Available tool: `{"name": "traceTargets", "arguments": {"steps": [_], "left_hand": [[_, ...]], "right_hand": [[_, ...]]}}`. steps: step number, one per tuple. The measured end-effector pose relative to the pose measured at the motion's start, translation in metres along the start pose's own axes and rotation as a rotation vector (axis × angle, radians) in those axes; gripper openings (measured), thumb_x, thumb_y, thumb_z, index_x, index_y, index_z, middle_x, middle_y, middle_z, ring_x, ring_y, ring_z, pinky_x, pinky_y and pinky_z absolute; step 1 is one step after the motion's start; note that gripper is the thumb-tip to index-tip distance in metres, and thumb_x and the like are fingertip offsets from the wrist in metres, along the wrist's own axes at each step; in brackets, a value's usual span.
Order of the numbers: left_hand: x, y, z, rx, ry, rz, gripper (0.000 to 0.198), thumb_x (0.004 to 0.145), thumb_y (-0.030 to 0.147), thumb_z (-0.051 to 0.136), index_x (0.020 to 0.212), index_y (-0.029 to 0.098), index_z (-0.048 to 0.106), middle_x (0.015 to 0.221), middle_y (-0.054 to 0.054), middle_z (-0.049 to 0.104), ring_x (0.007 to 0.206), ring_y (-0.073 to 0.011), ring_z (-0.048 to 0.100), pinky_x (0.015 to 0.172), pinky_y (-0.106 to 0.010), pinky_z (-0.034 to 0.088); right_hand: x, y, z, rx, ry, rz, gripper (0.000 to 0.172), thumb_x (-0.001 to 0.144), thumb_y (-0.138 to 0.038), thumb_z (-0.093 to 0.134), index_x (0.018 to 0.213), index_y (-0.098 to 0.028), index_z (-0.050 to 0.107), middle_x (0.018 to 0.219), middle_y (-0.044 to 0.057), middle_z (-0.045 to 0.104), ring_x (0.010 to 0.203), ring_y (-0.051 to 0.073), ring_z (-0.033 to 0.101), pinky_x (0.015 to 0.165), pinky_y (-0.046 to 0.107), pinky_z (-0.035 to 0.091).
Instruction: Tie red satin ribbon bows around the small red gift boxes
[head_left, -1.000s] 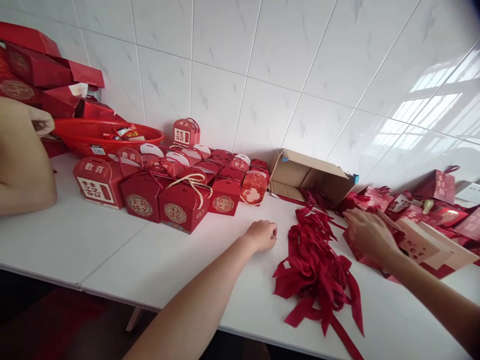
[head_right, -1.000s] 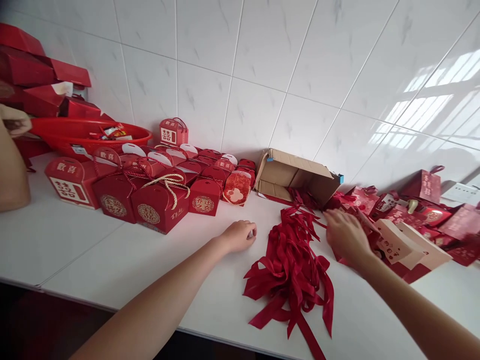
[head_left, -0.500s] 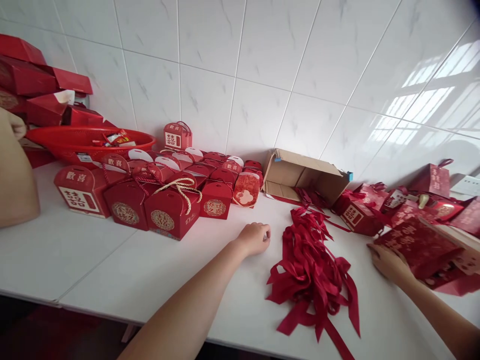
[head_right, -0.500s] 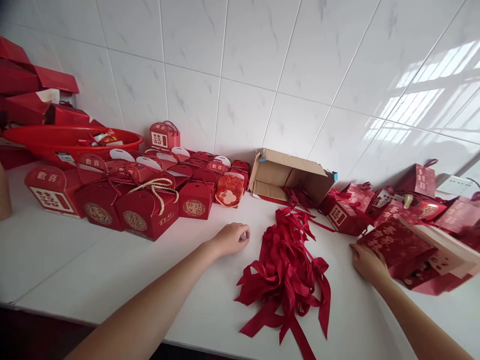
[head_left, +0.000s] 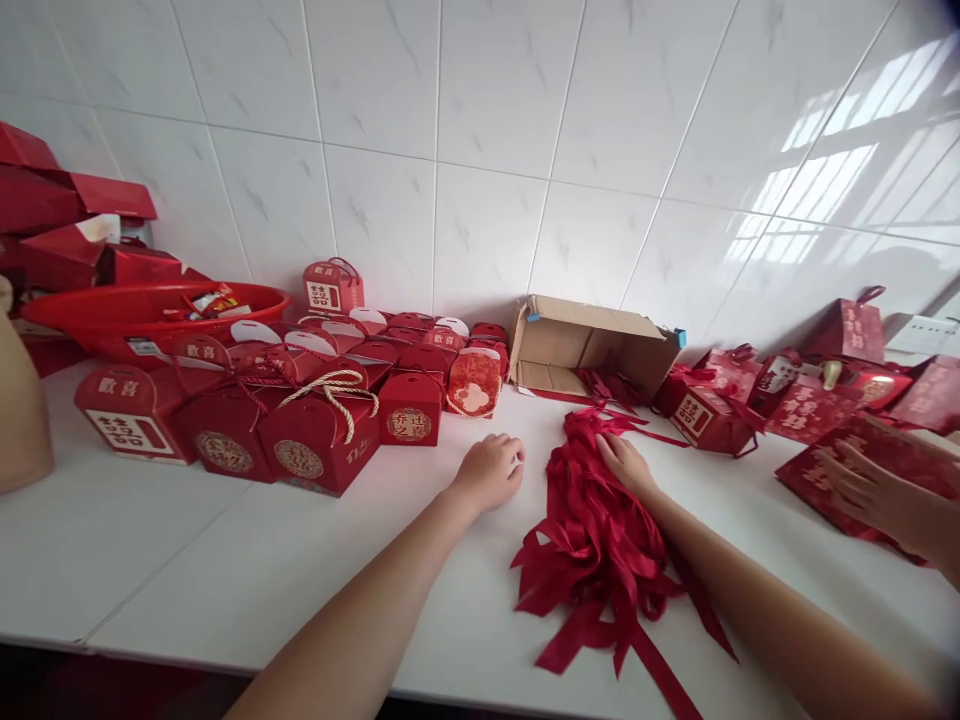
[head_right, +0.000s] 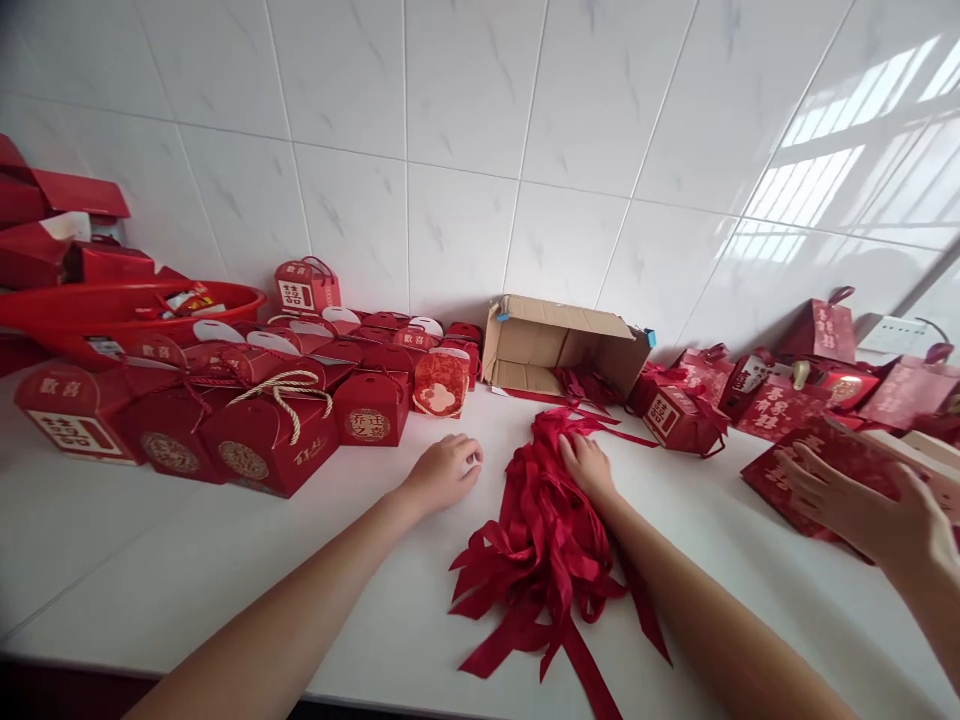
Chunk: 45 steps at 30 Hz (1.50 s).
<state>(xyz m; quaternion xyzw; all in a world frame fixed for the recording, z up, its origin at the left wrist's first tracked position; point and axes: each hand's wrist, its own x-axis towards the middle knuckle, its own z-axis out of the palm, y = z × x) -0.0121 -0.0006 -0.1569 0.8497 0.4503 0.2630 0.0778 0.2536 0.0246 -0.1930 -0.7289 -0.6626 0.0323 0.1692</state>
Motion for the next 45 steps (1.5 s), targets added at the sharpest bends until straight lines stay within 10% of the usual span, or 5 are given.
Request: {"name": "traceTargets", "arguments": {"steps": [9,15,24,31,45], "left_hand": [[0.015,-0.035,0.008,0.079,0.459,-0.313,0.047,0.074,0.02,0.058,0.116,0.012,0.038,0.128,-0.02,0.033,0.126,-0.0309,0.035,0.105,-0.047,0.033],[0.02,-0.041,0.025,0.159,0.373,-0.364,0.063,0.079,0.039,0.056,0.13,0.013,0.029,0.141,-0.024,0.02,0.133,-0.0401,0.024,0.102,-0.058,0.031],[0.026,-0.005,0.023,0.076,0.332,0.054,0.073,0.082,0.034,0.047,0.142,0.019,0.009,0.152,-0.016,0.001,0.143,-0.0282,0.001,0.112,-0.049,0.02],[0.091,0.002,0.068,0.263,-0.233,-0.089,0.079,0.071,0.016,0.049,0.143,0.005,0.021,0.154,-0.019,0.009,0.142,-0.032,0.002,0.114,-0.048,0.016],[0.2,-0.032,0.103,0.305,-0.119,-0.238,0.07,0.088,0.033,0.035,0.147,0.007,0.007,0.155,-0.009,-0.002,0.142,-0.0236,-0.008,0.117,-0.041,0.005]], "right_hand": [[0.027,-0.093,0.019,0.009,-0.135,-0.09,0.056,0.091,-0.054,0.032,0.137,-0.022,0.042,0.143,0.014,0.036,0.135,0.032,0.022,0.107,0.048,0.018],[0.051,-0.096,0.021,0.064,-0.17,0.01,0.075,0.086,-0.068,0.021,0.147,-0.023,0.023,0.152,0.013,0.016,0.139,0.037,0.001,0.106,0.059,0.005],[0.071,-0.095,0.026,0.09,0.001,0.117,0.09,0.079,-0.077,0.01,0.149,-0.021,0.002,0.155,0.011,0.002,0.136,0.04,-0.019,0.099,0.067,-0.014],[0.107,-0.083,0.034,0.086,0.055,0.149,0.084,0.082,-0.074,0.008,0.149,-0.022,0.008,0.154,0.012,0.002,0.137,0.04,-0.015,0.1,0.065,-0.016],[0.176,-0.066,0.045,0.079,0.525,-0.031,0.058,0.094,-0.053,0.02,0.145,-0.027,0.027,0.155,0.008,0.007,0.139,0.037,0.002,0.105,0.063,-0.001]]}}
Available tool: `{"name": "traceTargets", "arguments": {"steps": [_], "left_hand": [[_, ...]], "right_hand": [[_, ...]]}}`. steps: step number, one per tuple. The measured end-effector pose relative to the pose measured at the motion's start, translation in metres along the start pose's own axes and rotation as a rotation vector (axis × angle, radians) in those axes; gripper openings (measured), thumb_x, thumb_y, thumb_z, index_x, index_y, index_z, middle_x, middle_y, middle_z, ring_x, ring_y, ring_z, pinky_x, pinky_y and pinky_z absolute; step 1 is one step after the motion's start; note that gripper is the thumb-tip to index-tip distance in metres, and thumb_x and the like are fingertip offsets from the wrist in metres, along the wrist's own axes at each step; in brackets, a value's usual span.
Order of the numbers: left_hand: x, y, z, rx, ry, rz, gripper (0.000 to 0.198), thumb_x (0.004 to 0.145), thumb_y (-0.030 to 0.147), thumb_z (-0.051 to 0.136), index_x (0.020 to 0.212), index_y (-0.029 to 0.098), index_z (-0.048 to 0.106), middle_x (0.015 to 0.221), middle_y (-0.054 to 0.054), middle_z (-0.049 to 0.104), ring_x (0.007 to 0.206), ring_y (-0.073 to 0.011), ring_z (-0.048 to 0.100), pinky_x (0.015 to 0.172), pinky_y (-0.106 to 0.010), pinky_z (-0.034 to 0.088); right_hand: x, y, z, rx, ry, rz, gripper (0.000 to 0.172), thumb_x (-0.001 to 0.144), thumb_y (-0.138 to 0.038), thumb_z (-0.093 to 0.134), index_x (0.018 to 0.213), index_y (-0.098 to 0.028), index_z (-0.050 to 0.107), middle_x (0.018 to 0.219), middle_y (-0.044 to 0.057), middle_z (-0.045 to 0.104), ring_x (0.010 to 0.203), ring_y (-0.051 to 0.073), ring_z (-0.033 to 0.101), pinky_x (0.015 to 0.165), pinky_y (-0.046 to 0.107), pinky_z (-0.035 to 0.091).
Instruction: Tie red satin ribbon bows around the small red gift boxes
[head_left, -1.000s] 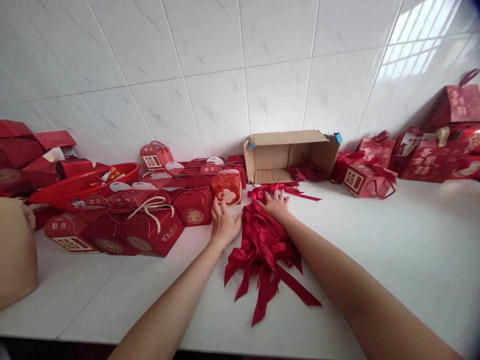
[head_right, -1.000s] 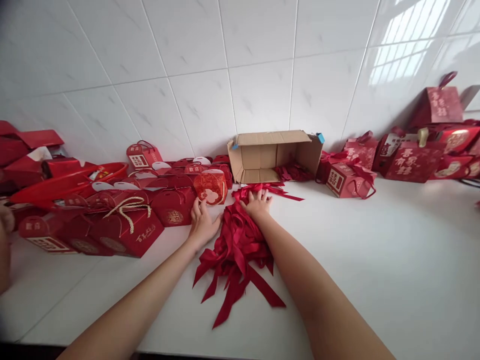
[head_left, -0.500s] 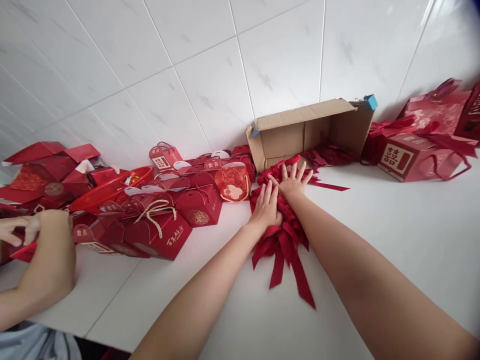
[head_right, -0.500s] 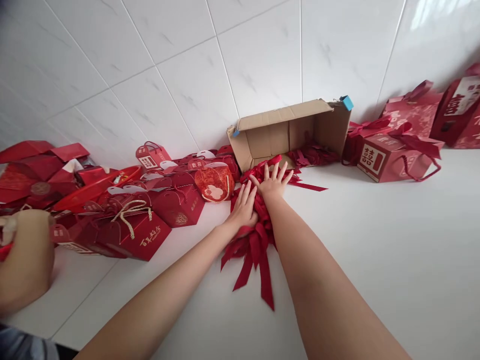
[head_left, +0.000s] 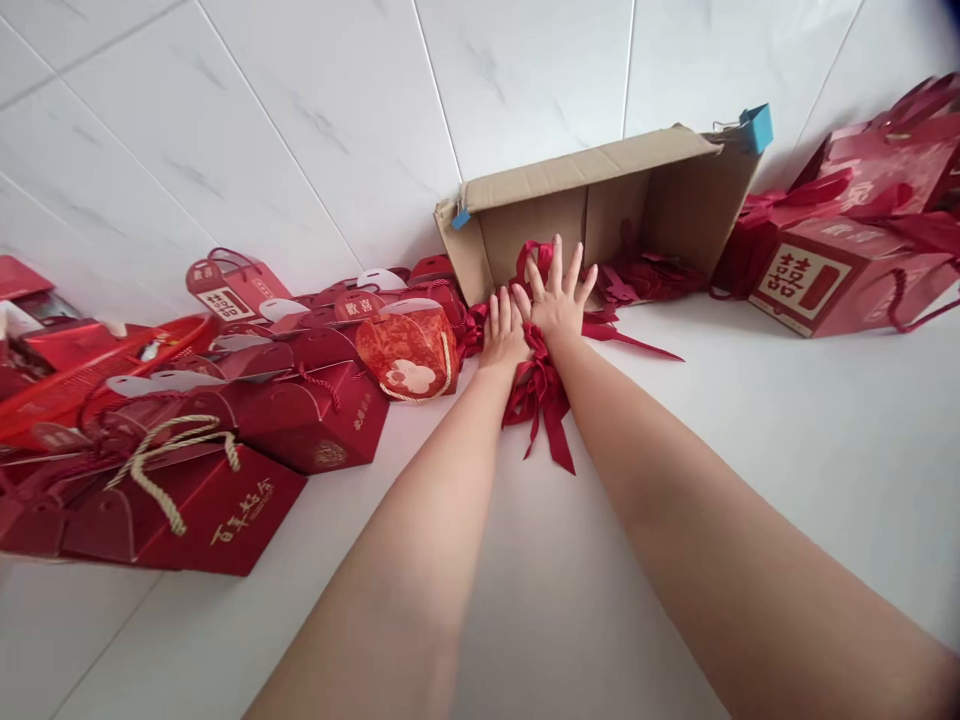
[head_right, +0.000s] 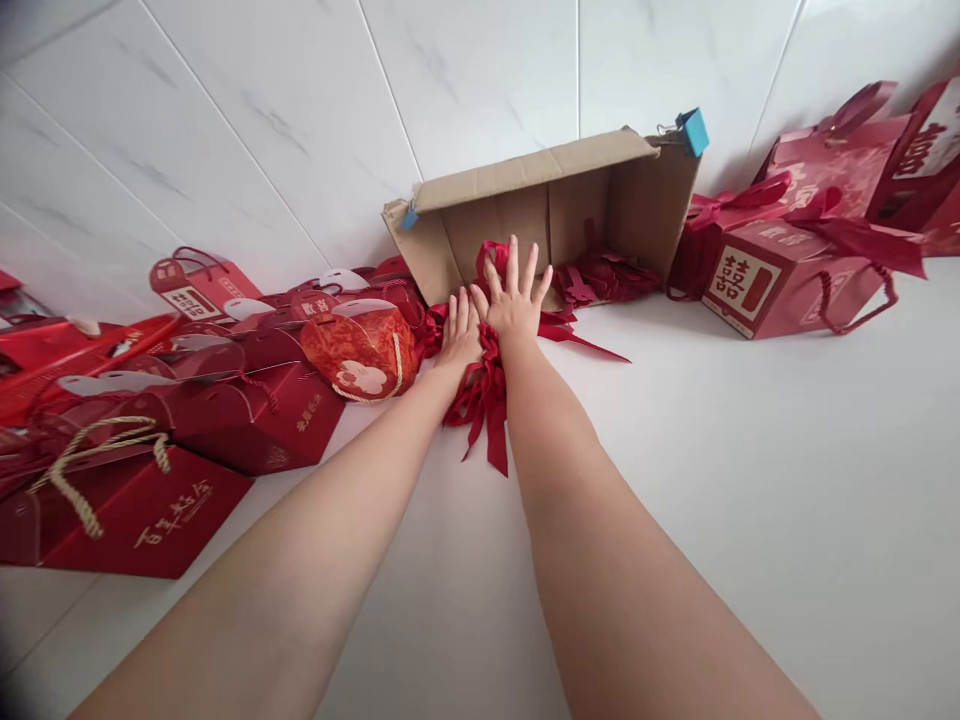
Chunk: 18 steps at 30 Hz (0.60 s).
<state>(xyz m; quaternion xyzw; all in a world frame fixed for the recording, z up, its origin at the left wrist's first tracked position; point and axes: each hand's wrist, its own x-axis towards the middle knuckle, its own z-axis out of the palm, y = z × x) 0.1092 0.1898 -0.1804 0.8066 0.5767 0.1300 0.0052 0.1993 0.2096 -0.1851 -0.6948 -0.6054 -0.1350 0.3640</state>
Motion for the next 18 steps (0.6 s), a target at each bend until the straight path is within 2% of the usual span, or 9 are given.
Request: {"name": "traceTargets", "arguments": {"steps": [2,5,8,12,18], "left_hand": [[0.007,0.0,0.0,0.027,-0.005,0.003,0.074,0.087,0.034,0.035,0.147,0.004,0.004,0.155,-0.01,-0.006,0.142,-0.0241,-0.008,0.117,-0.038,0.006],[0.014,0.0,-0.002,0.055,-0.055,-0.019,0.075,0.088,0.037,0.031,0.146,0.001,0.0,0.155,-0.011,-0.01,0.141,-0.0245,-0.011,0.117,-0.037,0.004],[0.019,0.0,-0.004,0.069,-0.14,-0.046,0.074,0.089,0.043,0.025,0.147,0.005,-0.001,0.155,-0.01,-0.007,0.141,-0.0236,-0.011,0.117,-0.039,0.005],[0.026,-0.005,-0.003,0.066,-0.226,-0.055,0.078,0.087,0.053,0.028,0.148,0.009,0.006,0.155,-0.009,0.001,0.142,-0.024,-0.003,0.117,-0.041,0.009],[0.034,-0.008,-0.003,0.057,-0.263,-0.074,0.08,0.086,0.055,0.027,0.148,0.011,0.003,0.155,-0.007,0.002,0.143,-0.024,0.001,0.117,-0.04,0.009]], "right_hand": [[0.005,0.002,0.005,-0.009,0.021,-0.014,0.057,0.094,-0.051,0.018,0.145,-0.028,0.026,0.154,0.008,0.01,0.139,0.037,0.004,0.104,0.064,0.0],[0.011,0.005,0.01,-0.028,-0.018,-0.017,0.059,0.093,-0.052,0.014,0.147,-0.027,0.02,0.155,0.008,0.007,0.139,0.038,0.004,0.103,0.067,0.0],[0.016,0.007,0.014,-0.05,-0.127,-0.003,0.065,0.091,-0.059,0.013,0.148,-0.027,0.014,0.155,0.008,-0.001,0.139,0.039,-0.002,0.101,0.068,-0.004],[0.022,0.009,0.019,-0.089,-0.293,0.02,0.075,0.087,-0.068,0.012,0.149,-0.025,0.007,0.154,0.009,-0.009,0.138,0.039,-0.012,0.101,0.066,-0.008],[0.032,0.011,0.027,-0.162,-0.385,0.032,0.077,0.085,-0.069,0.008,0.148,-0.025,-0.002,0.154,0.008,-0.014,0.136,0.04,-0.017,0.098,0.068,-0.012]]}}
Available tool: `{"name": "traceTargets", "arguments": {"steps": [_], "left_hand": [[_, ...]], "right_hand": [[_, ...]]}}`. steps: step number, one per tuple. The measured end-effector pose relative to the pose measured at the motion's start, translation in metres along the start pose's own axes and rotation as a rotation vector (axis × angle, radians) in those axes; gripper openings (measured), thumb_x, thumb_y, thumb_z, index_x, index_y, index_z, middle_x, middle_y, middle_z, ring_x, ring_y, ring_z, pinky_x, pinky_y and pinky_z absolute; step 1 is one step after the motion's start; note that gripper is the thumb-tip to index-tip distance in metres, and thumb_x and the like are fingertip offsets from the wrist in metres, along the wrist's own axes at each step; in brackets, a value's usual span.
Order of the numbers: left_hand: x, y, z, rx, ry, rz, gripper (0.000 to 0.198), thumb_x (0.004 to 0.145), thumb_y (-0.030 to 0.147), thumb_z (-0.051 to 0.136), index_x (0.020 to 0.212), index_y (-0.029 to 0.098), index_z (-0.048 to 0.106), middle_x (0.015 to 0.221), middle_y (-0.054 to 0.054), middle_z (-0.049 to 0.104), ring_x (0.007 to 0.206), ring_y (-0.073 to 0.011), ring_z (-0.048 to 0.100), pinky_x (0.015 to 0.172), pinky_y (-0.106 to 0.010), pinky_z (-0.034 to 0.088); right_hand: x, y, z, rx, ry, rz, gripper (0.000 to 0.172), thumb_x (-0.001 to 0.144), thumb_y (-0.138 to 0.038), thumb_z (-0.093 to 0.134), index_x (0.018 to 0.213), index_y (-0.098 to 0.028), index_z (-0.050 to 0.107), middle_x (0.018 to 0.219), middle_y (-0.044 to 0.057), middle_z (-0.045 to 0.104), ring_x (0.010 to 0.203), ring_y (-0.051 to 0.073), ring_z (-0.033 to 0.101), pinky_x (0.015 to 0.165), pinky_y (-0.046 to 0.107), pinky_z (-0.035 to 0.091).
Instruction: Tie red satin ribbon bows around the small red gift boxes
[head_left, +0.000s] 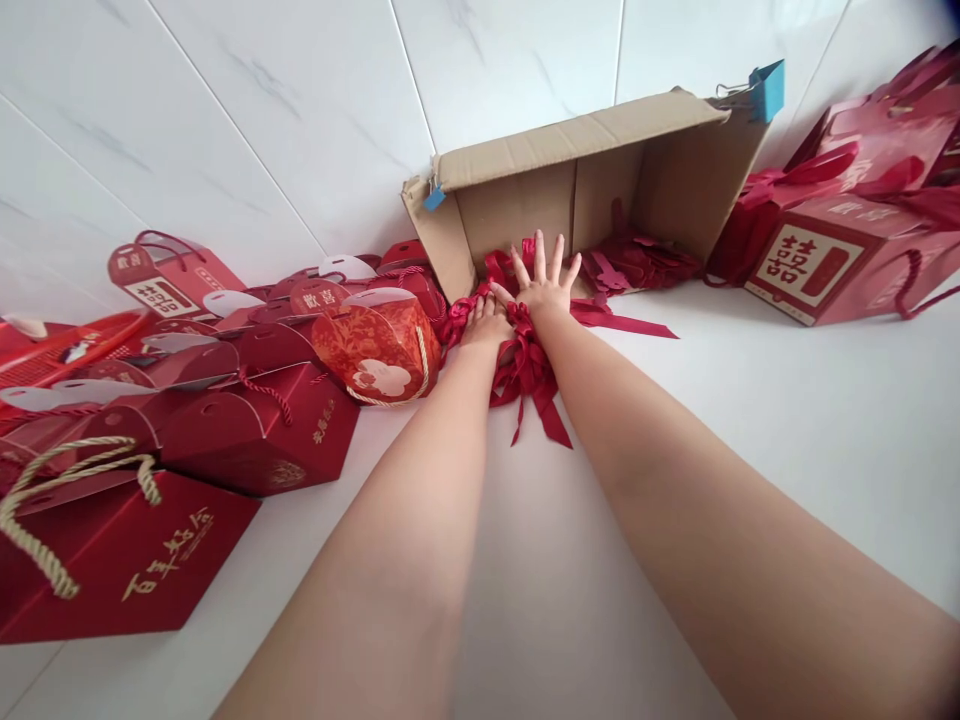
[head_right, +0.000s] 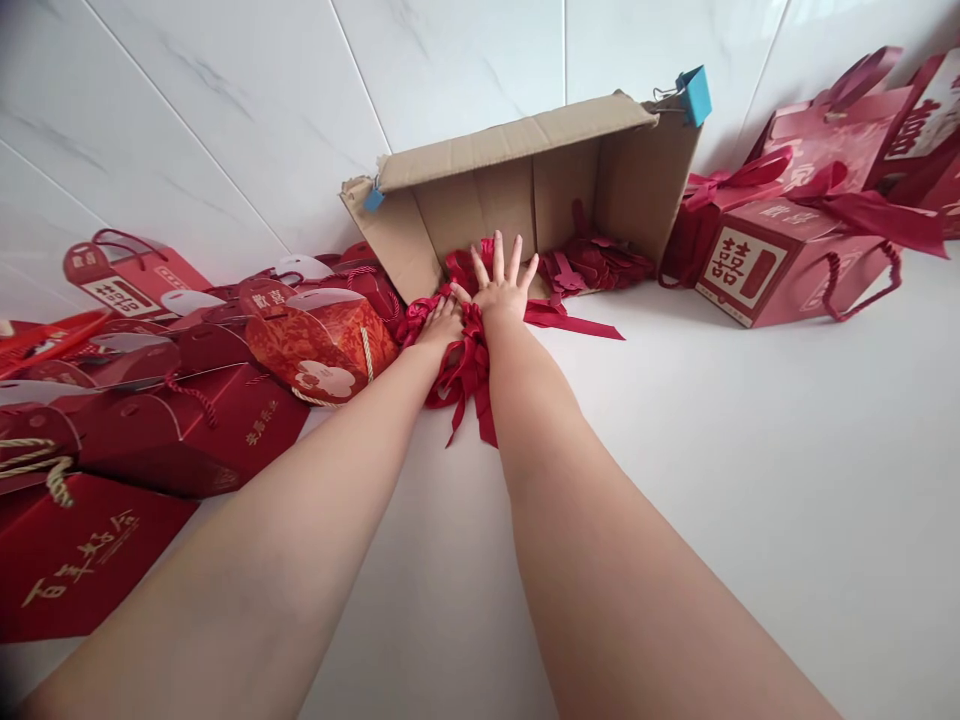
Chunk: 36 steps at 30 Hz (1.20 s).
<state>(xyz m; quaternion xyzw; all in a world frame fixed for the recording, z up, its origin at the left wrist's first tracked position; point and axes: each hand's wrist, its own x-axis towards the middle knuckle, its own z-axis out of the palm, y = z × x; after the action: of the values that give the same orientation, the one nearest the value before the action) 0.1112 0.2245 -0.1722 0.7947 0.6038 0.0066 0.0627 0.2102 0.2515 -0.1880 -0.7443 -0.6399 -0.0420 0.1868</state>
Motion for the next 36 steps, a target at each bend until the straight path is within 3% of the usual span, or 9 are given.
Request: {"name": "traceTargets", "arguments": {"steps": [13,25,27,32,36], "left_hand": [[0.021,-0.002,-0.003,-0.041,0.051,-0.074,0.07,0.089,0.046,0.023,0.147,0.008,0.011,0.155,-0.009,0.011,0.143,-0.0239,0.008,0.116,-0.039,0.015],[0.041,-0.002,-0.004,-0.077,0.144,-0.069,0.059,0.09,0.037,0.029,0.144,0.012,0.027,0.152,-0.008,0.025,0.14,-0.0209,0.023,0.114,-0.032,0.022],[0.045,-0.002,-0.004,-0.077,0.163,-0.078,0.055,0.089,0.035,0.032,0.141,0.016,0.034,0.15,-0.007,0.03,0.137,-0.0217,0.028,0.112,-0.033,0.028],[0.059,-0.002,-0.006,-0.08,0.183,-0.068,0.047,0.088,0.036,0.036,0.129,0.017,0.05,0.139,-0.009,0.046,0.132,-0.0213,0.037,0.11,-0.03,0.03],[0.078,-0.001,-0.009,-0.12,0.208,-0.112,0.049,0.086,0.038,0.038,0.13,0.016,0.046,0.141,-0.01,0.041,0.132,-0.0223,0.036,0.109,-0.031,0.032]], "right_hand": [[0.031,0.001,0.003,-0.002,-0.106,-0.072,0.082,0.084,-0.071,0.015,0.147,-0.024,-0.008,0.151,0.008,-0.023,0.134,0.041,-0.023,0.096,0.068,-0.015],[0.054,-0.001,0.008,-0.005,-0.099,-0.04,0.076,0.087,-0.062,0.022,0.146,-0.028,-0.011,0.151,0.005,-0.025,0.135,0.041,-0.021,0.097,0.069,-0.011],[0.055,-0.001,0.008,-0.019,-0.059,-0.041,0.074,0.088,-0.057,0.023,0.147,-0.028,-0.011,0.152,0.005,-0.021,0.136,0.042,-0.017,0.098,0.069,-0.008],[0.053,-0.004,0.005,-0.059,0.242,-0.016,0.077,0.088,-0.047,0.031,0.147,-0.023,-0.012,0.154,0.01,-0.009,0.139,0.039,-0.006,0.104,0.063,0.001],[0.058,-0.005,0.003,-0.098,0.305,-0.046,0.077,0.088,-0.05,0.027,0.146,-0.022,-0.014,0.154,0.007,-0.009,0.138,0.039,-0.007,0.103,0.065,-0.002]]}}
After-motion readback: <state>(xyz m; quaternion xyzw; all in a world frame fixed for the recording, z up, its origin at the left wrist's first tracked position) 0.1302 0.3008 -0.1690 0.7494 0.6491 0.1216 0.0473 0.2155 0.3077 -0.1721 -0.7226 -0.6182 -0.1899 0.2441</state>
